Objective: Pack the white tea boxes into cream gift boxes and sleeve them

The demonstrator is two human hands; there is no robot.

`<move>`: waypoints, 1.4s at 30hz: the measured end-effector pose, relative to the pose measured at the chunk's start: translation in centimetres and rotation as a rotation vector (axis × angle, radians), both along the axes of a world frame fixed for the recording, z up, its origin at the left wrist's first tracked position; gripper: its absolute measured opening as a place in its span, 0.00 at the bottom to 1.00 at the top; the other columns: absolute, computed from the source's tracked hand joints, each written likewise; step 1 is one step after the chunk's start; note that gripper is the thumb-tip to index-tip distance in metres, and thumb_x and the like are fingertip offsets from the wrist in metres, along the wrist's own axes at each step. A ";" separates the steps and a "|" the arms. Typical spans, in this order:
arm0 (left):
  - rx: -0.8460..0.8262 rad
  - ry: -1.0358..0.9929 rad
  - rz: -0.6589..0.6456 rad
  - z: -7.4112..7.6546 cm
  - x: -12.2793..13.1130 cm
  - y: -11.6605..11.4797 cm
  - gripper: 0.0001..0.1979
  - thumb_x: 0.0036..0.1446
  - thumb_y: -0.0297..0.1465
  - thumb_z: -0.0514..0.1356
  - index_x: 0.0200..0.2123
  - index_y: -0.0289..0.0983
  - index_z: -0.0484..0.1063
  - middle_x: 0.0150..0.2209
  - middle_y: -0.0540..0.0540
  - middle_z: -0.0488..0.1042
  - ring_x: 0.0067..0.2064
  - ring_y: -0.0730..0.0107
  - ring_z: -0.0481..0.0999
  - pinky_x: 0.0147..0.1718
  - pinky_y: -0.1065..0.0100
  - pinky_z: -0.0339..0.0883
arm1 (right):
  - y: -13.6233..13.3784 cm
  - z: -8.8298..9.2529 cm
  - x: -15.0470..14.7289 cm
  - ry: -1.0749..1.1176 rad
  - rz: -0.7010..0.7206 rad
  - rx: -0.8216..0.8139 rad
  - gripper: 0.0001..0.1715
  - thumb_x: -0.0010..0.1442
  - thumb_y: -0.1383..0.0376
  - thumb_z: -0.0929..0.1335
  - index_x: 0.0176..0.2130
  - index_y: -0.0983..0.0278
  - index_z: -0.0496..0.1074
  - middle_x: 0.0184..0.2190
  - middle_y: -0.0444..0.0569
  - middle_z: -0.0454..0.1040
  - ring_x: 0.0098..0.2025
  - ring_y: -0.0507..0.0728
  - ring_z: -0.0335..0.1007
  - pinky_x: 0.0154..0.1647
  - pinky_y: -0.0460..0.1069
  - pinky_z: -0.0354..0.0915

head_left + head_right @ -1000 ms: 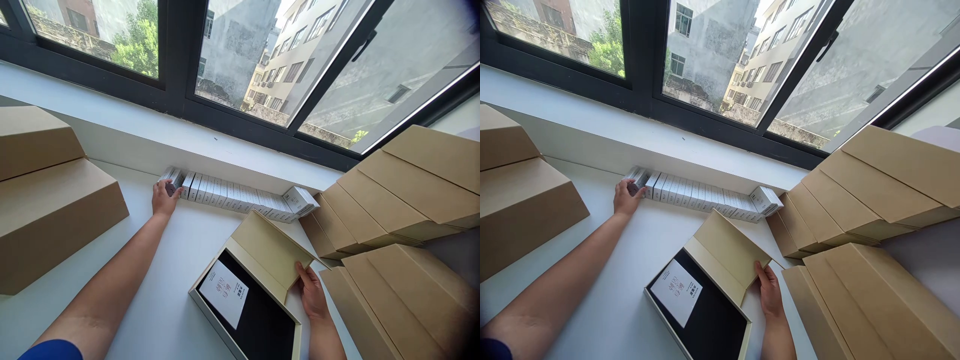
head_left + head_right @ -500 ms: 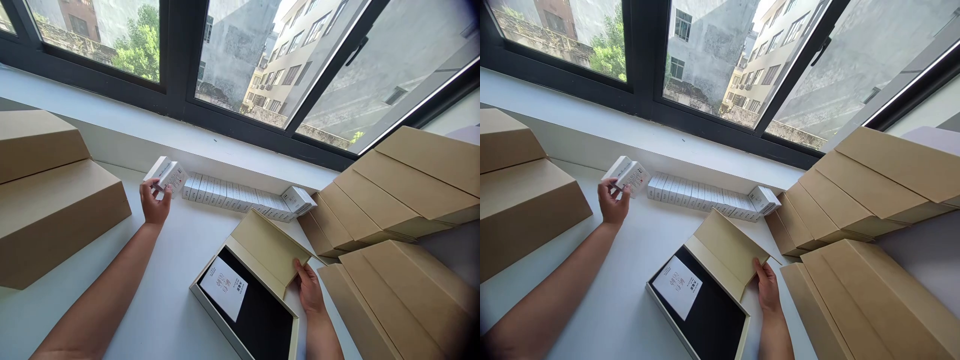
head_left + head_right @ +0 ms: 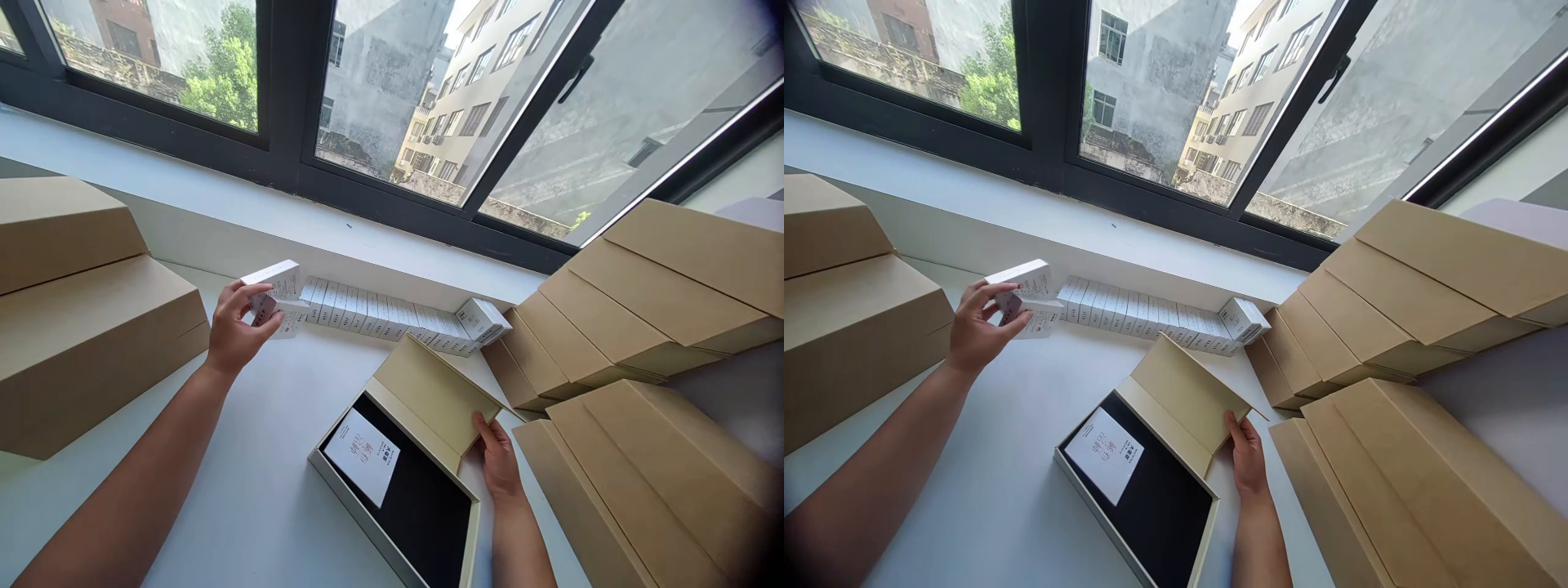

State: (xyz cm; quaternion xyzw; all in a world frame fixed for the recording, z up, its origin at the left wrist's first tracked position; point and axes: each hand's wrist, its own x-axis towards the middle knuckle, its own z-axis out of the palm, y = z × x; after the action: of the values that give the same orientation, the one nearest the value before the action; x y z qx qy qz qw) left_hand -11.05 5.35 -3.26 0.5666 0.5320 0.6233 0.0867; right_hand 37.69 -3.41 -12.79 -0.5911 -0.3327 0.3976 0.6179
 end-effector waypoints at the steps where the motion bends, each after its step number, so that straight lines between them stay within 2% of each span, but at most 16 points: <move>1: -0.016 0.041 -0.003 -0.2 -0.1 -0.2 0.24 0.48 0.33 0.69 0.51 0.45 0.76 0.57 0.43 0.66 0.53 0.61 0.75 0.44 0.61 0.80 | 0.0 0.0 0.0 -0.002 0.002 -0.001 0.25 0.45 0.48 0.79 0.40 0.57 0.80 0.44 0.44 0.82 0.57 0.63 0.72 0.58 0.55 0.69; 3: -0.006 0.181 -0.013 -0.5 -0.2 -0.7 0.24 0.51 0.32 0.68 0.53 0.46 0.75 0.58 0.43 0.65 0.53 0.59 0.75 0.42 0.60 0.80 | 0.0 0.1 0.0 -0.003 0.006 -0.002 0.25 0.45 0.48 0.79 0.41 0.56 0.80 0.45 0.44 0.81 0.58 0.63 0.72 0.58 0.55 0.69; 6: 0.088 0.499 -0.044 -1.3 0.4 -1.7 0.20 0.56 0.28 0.64 0.52 0.49 0.76 0.58 0.43 0.67 0.57 0.55 0.73 0.52 0.53 0.74 | 0.1 0.1 -0.1 0.003 0.008 -0.005 0.27 0.45 0.47 0.79 0.42 0.56 0.80 0.45 0.44 0.81 0.59 0.63 0.71 0.59 0.54 0.69; 9: 0.151 0.741 -0.167 -2.3 2.2 -3.0 0.19 0.60 0.24 0.60 0.50 0.53 0.78 0.58 0.44 0.70 0.58 0.55 0.72 0.57 0.50 0.67 | 0.2 0.1 0.0 0.011 0.006 -0.007 0.28 0.44 0.47 0.80 0.42 0.56 0.80 0.46 0.44 0.81 0.59 0.63 0.70 0.60 0.54 0.68; 13: 0.178 0.857 -0.443 -3.1 5.3 -4.9 0.14 0.62 0.28 0.62 0.49 0.50 0.78 0.58 0.43 0.72 0.57 0.57 0.72 0.59 0.49 0.65 | 0.1 0.0 0.0 0.017 0.001 -0.010 0.28 0.44 0.47 0.80 0.43 0.56 0.80 0.46 0.44 0.81 0.58 0.61 0.71 0.60 0.54 0.68; 16: 0.208 0.844 -0.518 -3.3 6.5 -5.5 0.12 0.61 0.28 0.62 0.46 0.48 0.79 0.54 0.43 0.75 0.52 0.61 0.74 0.55 0.53 0.68 | 0.0 -0.1 0.0 0.017 -0.001 -0.010 0.26 0.45 0.48 0.80 0.42 0.56 0.80 0.46 0.43 0.81 0.58 0.61 0.71 0.60 0.54 0.68; 19: 0.313 0.802 -0.437 -3.1 6.3 -5.4 0.16 0.60 0.21 0.59 0.41 0.49 0.79 0.51 0.46 0.77 0.51 0.65 0.75 0.53 0.56 0.71 | 0.1 -0.2 0.1 0.016 -0.001 -0.012 0.26 0.45 0.48 0.80 0.42 0.56 0.80 0.46 0.43 0.81 0.59 0.61 0.70 0.60 0.53 0.67; 23: 0.457 0.709 -0.302 -2.7 4.7 -5.2 0.13 0.58 0.20 0.61 0.35 0.46 0.76 0.49 0.51 0.81 0.57 0.65 0.76 0.62 0.49 0.65 | 0.2 -0.3 0.2 0.006 -0.007 -0.014 0.27 0.46 0.48 0.79 0.43 0.57 0.80 0.47 0.44 0.81 0.59 0.62 0.70 0.59 0.53 0.68; 26: 0.471 0.633 -0.244 -2.4 3.7 -4.9 0.17 0.56 0.16 0.58 0.39 0.45 0.74 0.44 0.53 0.83 0.57 0.65 0.77 0.66 0.46 0.60 | 0.2 -0.3 0.2 -0.001 -0.008 -0.017 0.29 0.45 0.47 0.79 0.44 0.58 0.80 0.49 0.45 0.81 0.59 0.62 0.71 0.59 0.53 0.68; 28: 0.441 0.607 -0.226 -2.5 3.1 -4.4 0.22 0.54 0.13 0.56 0.44 0.44 0.74 0.41 0.53 0.83 0.55 0.66 0.79 0.67 0.47 0.61 | 0.1 -0.2 0.2 -0.003 -0.005 -0.022 0.30 0.46 0.47 0.79 0.45 0.58 0.80 0.50 0.46 0.80 0.58 0.62 0.71 0.59 0.53 0.69; 32: 0.380 0.520 -0.214 -2.7 2.0 -3.3 0.23 0.51 0.12 0.54 0.43 0.42 0.75 0.37 0.50 0.82 0.47 0.66 0.80 0.61 0.50 0.69 | 0.0 0.0 0.2 -0.001 -0.006 -0.034 0.28 0.45 0.48 0.80 0.43 0.57 0.80 0.49 0.44 0.81 0.57 0.60 0.72 0.57 0.51 0.69; 37: 0.326 0.296 -0.134 -2.4 1.2 -3.2 0.22 0.45 0.13 0.54 0.38 0.41 0.74 0.34 0.50 0.79 0.43 0.63 0.78 0.56 0.50 0.72 | 0.1 0.0 0.2 -0.001 -0.010 -0.038 0.28 0.45 0.48 0.80 0.43 0.57 0.80 0.47 0.45 0.81 0.58 0.61 0.72 0.59 0.53 0.69; 42: 0.313 0.331 0.034 -2.1 1.4 -3.7 0.22 0.39 0.14 0.56 0.36 0.41 0.76 0.33 0.49 0.80 0.42 0.58 0.76 0.46 0.54 0.73 | 0.2 -0.2 0.2 0.007 -0.020 -0.035 0.29 0.45 0.48 0.80 0.44 0.57 0.80 0.46 0.44 0.81 0.60 0.61 0.70 0.63 0.54 0.65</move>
State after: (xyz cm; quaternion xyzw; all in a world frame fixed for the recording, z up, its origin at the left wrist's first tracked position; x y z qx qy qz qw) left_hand -9.61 1.68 -5.33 0.6584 0.4455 0.5982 -0.1013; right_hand 37.90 -3.26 -12.96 -0.6037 -0.3176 0.3992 0.6126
